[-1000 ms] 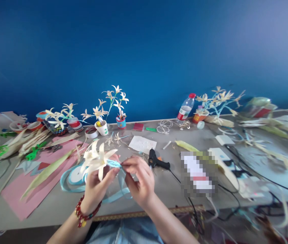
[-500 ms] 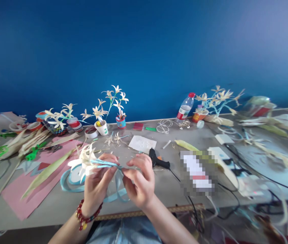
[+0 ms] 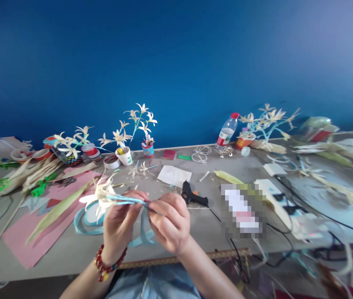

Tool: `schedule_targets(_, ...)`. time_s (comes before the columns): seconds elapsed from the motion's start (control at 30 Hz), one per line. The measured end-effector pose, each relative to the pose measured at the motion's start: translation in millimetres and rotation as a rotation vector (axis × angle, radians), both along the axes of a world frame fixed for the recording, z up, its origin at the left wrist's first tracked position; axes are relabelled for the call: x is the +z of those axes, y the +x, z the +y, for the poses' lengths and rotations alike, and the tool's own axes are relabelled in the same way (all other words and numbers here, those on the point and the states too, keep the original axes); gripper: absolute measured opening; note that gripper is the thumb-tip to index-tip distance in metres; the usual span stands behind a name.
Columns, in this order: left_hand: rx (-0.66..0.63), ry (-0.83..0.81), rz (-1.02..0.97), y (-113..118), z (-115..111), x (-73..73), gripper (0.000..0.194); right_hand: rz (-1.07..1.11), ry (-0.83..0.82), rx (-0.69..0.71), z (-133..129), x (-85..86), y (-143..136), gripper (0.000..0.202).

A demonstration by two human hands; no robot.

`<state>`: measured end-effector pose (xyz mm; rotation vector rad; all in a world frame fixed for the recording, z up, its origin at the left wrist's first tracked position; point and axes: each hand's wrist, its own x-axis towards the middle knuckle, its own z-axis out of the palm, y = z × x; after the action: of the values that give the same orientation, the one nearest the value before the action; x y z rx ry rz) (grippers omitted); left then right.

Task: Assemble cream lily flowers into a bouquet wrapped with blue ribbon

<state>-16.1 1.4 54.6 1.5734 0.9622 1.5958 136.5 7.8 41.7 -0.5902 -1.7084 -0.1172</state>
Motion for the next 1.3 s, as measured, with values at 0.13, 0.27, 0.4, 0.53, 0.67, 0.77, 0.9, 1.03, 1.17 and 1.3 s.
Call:
schedule_targets(0.13, -0.017, 0.038, 0.061, 0, -2, 1.6, 0.013, 0.084, -0.113, 0.063, -2, 9.4, -1, 0.025)
schedule_targets(0.27, -0.040, 0.070, 0.046, 0, -1, 3.4, 0.018, 0.180, -0.240, 0.112, -5, 16.4, -3, 0.023)
schedule_targets(0.4, -0.067, 0.107, 0.116, -5, 3, 7.5, 0.017, 0.241, -0.403, 0.199, -8, 19.0, -1, 0.020)
schedule_targets(0.53, -0.108, 0.141, 0.249, -15, 8, 17.4, 0.015, 0.243, -0.513, 0.334, -10, 24.3, 8, 0.016)
schedule_targets(0.67, -0.170, 0.203, 0.382, -23, 12, 25.6, 0.017, 0.250, -0.661, 0.429, -11, 30.4, 16, 0.013)
schedule_targets(0.77, -0.194, 0.195, 0.396, -24, 14, 26.3, 0.017, 0.367, -0.777, 0.529, -10, 29.4, 16, 0.017)
schedule_targets(0.9, -0.167, 0.108, 0.288, -18, 12, 18.2, 0.015, 0.566, -0.791, 0.594, -9, 20.8, 8, 0.023)
schedule_targets(1.03, -0.176, 0.018, 0.147, -10, 10, 6.2, 0.014, 0.612, -0.642, 0.531, -11, 11.7, -3, 0.020)
schedule_targets(1.17, -0.193, -0.024, 0.098, -10, 11, 1.0, 0.020, 0.603, -0.598, 0.492, -11, 7.5, -8, 0.016)
schedule_targets(1.3, -0.169, 0.022, 0.186, -15, 10, 0.5, 0.016, 0.420, -0.515, 0.404, -9, 11.0, -3, 0.013)
